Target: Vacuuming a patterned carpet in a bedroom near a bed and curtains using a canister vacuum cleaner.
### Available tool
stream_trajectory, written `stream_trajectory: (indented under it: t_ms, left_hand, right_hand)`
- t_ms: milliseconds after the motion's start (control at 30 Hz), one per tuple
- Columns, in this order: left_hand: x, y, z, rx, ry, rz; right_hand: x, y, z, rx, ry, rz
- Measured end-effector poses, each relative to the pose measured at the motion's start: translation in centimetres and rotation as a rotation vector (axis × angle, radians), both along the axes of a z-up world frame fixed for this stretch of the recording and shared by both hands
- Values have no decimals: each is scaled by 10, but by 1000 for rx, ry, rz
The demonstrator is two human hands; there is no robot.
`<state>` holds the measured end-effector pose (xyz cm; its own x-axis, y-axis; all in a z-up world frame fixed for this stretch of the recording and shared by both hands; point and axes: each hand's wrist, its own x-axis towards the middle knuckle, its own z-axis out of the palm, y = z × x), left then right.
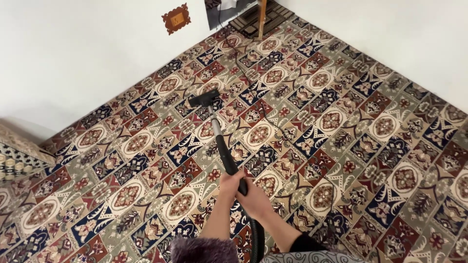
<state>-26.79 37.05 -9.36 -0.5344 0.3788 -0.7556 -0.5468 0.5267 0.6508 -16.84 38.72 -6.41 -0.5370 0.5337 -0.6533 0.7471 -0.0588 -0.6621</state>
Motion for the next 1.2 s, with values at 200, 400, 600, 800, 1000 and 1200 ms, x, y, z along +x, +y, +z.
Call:
stream_trajectory:
  t_ms: [200,400,600,800,1000,1200]
  left_hand:
    - [64,-51,54,26,-117,-23]
    - [143,-101,50,71,-107,0]
    - [219,-156,35,152,-53,-104]
    - [260,-189,49,134,-45,-303]
    - [264,-184,27,18,16,-338]
    - [242,-163,13,25,35,-373]
  right_hand:
    - [60,-47,23,40,-52,-55]
    - [145,-101,43,69,-68,-140]
    - [216,-163,80,-36,-132,-246]
    - [265,-206,60,-1,-129,-367]
    - [285,-200,-43,108,-29,-423]
    - [260,-173,-76,-62,-165,-458]
